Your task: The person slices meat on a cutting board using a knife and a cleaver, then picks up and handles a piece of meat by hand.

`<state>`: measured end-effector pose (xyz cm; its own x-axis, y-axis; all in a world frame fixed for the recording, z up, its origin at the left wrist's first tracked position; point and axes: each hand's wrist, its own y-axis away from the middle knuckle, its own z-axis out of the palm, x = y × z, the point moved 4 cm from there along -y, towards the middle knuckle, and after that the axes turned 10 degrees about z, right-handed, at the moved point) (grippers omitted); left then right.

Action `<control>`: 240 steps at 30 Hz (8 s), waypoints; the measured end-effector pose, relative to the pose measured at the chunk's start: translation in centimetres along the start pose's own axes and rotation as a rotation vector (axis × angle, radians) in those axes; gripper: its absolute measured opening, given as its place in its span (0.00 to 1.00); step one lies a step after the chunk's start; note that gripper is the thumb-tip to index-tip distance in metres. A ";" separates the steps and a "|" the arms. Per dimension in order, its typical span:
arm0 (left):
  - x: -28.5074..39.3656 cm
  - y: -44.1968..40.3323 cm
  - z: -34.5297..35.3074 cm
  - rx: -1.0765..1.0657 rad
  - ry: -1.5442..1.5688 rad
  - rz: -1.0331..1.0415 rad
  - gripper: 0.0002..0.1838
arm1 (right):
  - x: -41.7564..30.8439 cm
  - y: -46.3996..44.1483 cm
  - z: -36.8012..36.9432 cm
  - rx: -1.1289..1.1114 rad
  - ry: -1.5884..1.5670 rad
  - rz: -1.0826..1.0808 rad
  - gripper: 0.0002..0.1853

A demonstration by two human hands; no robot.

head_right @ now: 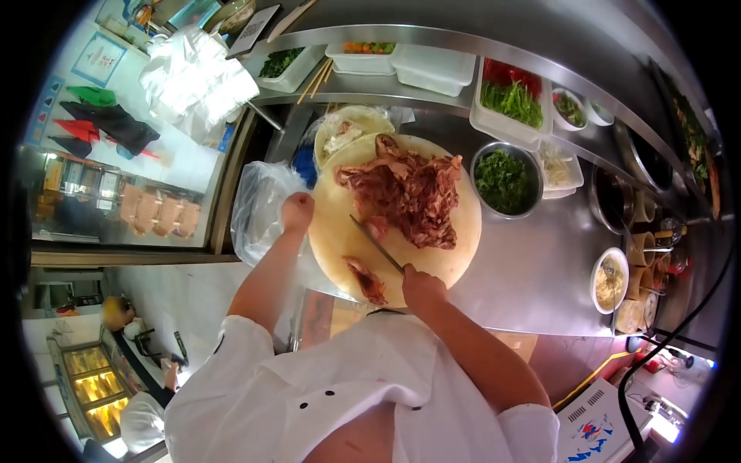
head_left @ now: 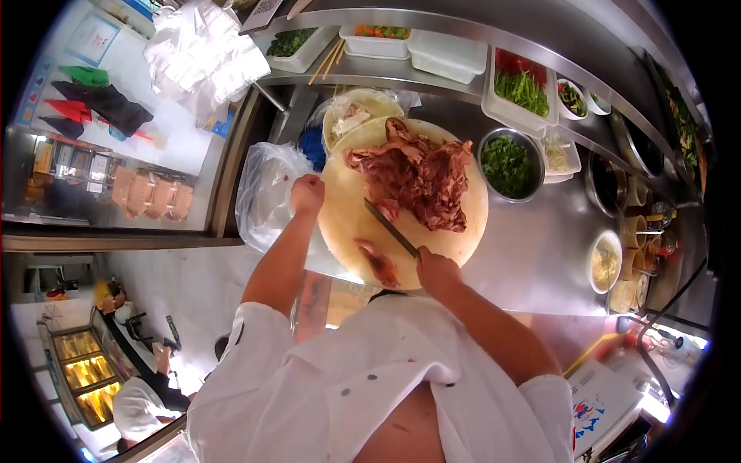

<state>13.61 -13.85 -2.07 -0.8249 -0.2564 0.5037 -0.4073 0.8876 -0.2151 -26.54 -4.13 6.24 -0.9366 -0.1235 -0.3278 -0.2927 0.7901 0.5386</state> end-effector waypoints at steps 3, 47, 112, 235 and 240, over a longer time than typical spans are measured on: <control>6.2 -2.4 -3.6 0.018 0.105 0.127 0.10 | 0.0 0.0 0.0 0.019 -0.020 0.004 0.10; 13.6 18.1 -3.6 -0.187 0.392 0.769 0.19 | -0.4 3.5 -3.3 0.040 0.001 0.031 0.14; 13.3 17.7 -2.0 -0.168 0.353 0.674 0.21 | -5.5 -3.3 -2.5 -0.090 0.283 -0.217 0.10; 12.6 19.8 -1.3 -0.032 0.220 0.669 0.17 | -5.7 -0.4 -4.0 -0.198 0.283 -0.189 0.16; 12.7 19.5 -1.6 -0.004 0.240 0.656 0.17 | -6.9 -2.6 -2.1 -0.129 0.239 -0.265 0.16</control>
<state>-4.25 0.81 1.47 -0.7901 0.4247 0.4419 0.1478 0.8317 -0.5351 -19.73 -6.61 8.74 -0.8390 -0.4625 -0.2868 -0.5388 0.6317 0.5573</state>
